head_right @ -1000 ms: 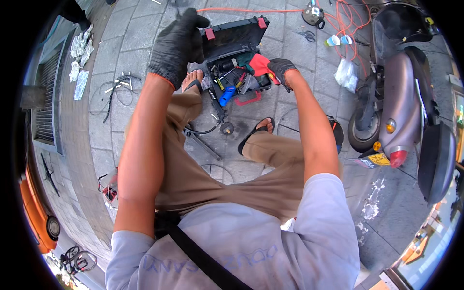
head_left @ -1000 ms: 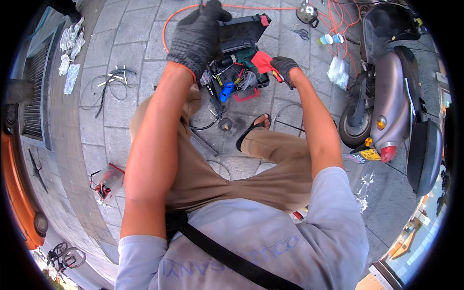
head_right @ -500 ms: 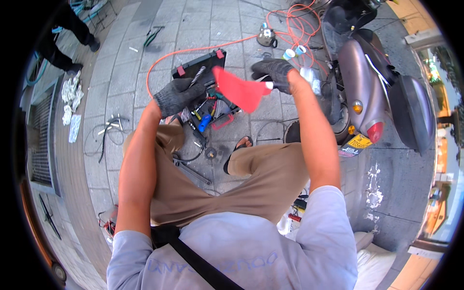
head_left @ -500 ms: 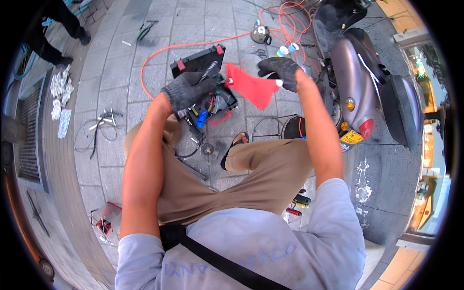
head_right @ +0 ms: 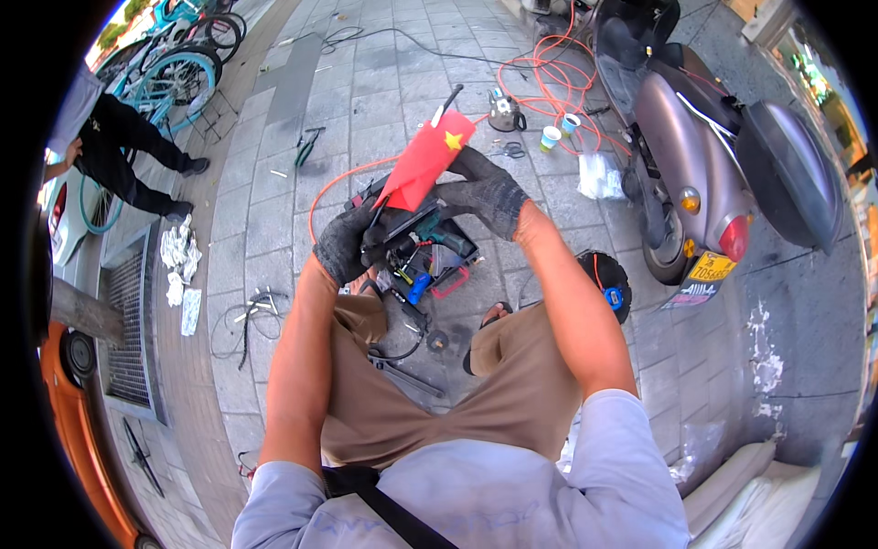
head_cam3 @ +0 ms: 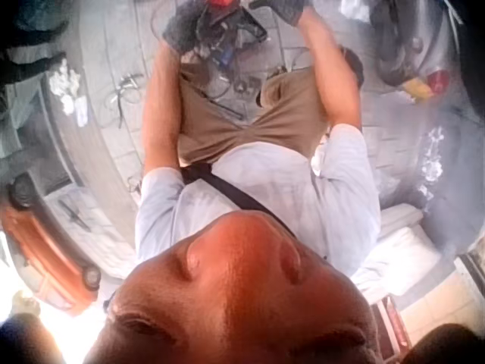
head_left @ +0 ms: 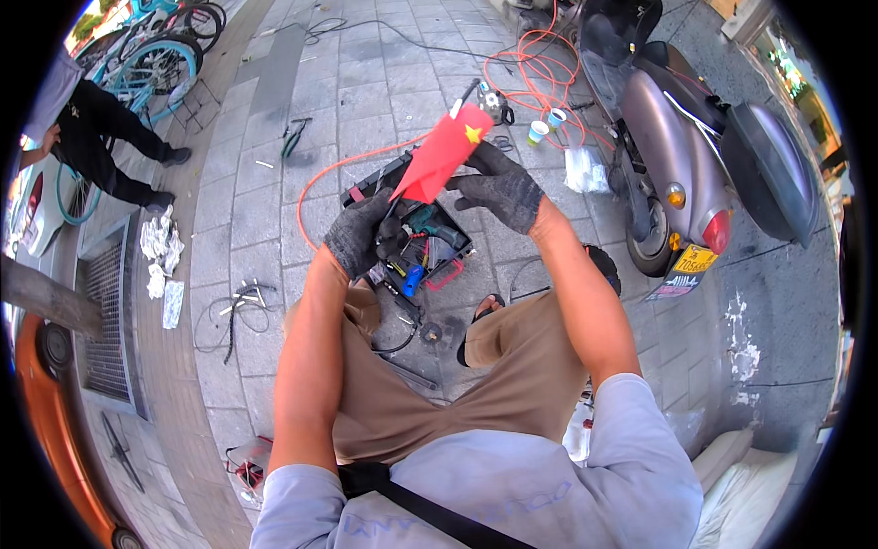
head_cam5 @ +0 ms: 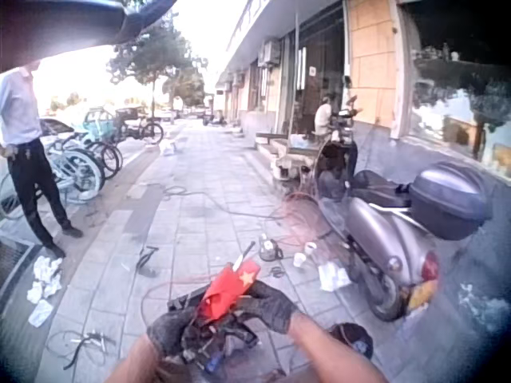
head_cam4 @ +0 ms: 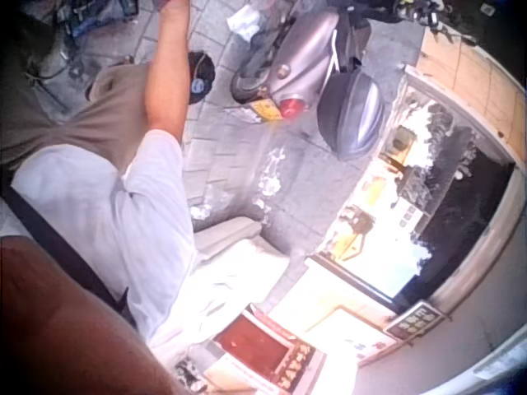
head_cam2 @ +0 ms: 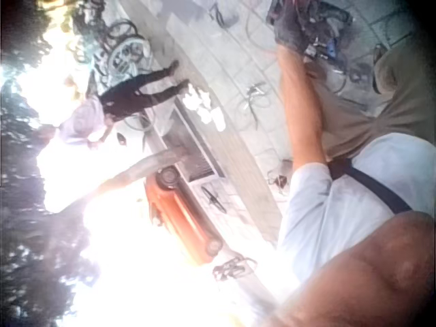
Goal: The person is working on a scooter's electrical system on a sidewalk. They handle wires, a battery, and a power tool while organizing items in a toolbox. The person uses pliers and electrical tape to manipulate the wiring.
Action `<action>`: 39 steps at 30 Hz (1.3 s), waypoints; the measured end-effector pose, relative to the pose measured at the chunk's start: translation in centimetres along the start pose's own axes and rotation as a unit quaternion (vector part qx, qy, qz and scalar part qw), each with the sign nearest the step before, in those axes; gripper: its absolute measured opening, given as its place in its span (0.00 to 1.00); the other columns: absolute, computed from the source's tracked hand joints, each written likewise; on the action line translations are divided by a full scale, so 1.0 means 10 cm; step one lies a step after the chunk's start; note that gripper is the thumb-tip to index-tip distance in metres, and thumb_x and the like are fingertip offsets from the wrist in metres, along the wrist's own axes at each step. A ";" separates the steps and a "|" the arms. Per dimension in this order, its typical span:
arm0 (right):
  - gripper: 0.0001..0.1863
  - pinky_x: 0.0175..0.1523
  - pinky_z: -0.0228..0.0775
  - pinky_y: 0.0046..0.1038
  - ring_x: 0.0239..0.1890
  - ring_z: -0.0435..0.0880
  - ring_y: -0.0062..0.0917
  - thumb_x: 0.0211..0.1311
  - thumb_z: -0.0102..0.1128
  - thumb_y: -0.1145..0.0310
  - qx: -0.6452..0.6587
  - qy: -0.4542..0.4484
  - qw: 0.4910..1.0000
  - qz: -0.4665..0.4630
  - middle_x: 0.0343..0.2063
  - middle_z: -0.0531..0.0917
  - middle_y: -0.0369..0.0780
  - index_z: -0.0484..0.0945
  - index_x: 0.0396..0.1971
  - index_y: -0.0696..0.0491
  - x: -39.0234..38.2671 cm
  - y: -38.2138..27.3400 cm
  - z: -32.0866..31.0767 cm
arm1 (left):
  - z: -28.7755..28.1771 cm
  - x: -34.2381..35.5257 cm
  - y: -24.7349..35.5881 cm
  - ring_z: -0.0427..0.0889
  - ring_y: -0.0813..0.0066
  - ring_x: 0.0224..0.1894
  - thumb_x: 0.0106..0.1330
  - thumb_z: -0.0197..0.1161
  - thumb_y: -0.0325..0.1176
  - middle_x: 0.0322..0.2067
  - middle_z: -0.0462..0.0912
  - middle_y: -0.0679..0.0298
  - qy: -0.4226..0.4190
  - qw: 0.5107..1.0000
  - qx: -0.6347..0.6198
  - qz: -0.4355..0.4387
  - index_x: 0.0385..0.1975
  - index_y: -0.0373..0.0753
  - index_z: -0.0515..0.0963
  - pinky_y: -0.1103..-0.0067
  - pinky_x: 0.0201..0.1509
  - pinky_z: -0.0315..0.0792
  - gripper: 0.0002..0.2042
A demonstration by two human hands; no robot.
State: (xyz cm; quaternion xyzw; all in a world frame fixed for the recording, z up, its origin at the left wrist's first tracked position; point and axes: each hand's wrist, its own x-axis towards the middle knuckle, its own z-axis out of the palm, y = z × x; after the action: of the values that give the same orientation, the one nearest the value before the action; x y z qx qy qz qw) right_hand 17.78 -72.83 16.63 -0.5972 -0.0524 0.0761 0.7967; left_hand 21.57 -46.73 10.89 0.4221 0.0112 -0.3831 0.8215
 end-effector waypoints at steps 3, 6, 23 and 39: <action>0.16 0.37 0.79 0.27 0.38 0.85 0.25 0.63 0.65 0.69 -0.074 0.081 0.991 0.072 0.37 0.85 0.39 0.79 0.49 0.56 0.15 0.07 -0.22 | 0.11 0.07 -0.01 0.64 0.75 0.14 0.75 0.54 0.48 0.13 0.67 0.69 0.005 0.999 -0.021 -0.032 0.32 0.42 0.74 0.77 0.18 0.59 0.17; 0.09 0.29 0.74 0.26 0.23 0.82 0.23 0.63 0.67 0.64 -0.221 0.194 0.955 0.043 0.24 0.84 0.38 0.83 0.35 0.55 0.24 0.13 -0.27 | 0.02 0.12 -0.05 0.63 0.80 0.13 0.73 0.56 0.49 0.16 0.70 0.73 -0.070 0.995 -0.063 -0.044 0.40 0.46 0.77 0.79 0.19 0.62 0.13; 0.27 0.52 0.74 0.32 0.52 0.80 0.27 0.62 0.66 0.59 0.020 0.224 0.974 -0.008 0.49 0.81 0.36 0.73 0.60 0.47 0.31 0.16 -0.48 | -0.03 0.21 -0.10 0.83 0.75 0.36 0.72 0.61 0.41 0.37 0.83 0.66 0.088 0.983 0.128 0.097 0.52 0.39 0.79 0.75 0.39 0.81 0.16; 0.15 0.37 0.78 0.30 0.32 0.84 0.25 0.58 0.70 0.67 0.062 0.164 0.983 0.051 0.35 0.84 0.38 0.81 0.43 0.56 0.36 0.10 -0.24 | -0.02 0.11 -0.09 0.78 0.83 0.31 0.74 0.59 0.39 0.30 0.83 0.70 0.089 0.956 0.247 0.130 0.53 0.39 0.80 0.82 0.35 0.74 0.14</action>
State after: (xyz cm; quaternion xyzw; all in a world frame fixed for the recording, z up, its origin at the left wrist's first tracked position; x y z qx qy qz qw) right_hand 21.63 -74.13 15.01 -0.5529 0.1146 0.0212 0.8250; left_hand 21.81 -47.61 9.78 0.6417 -0.0659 -0.2245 0.7304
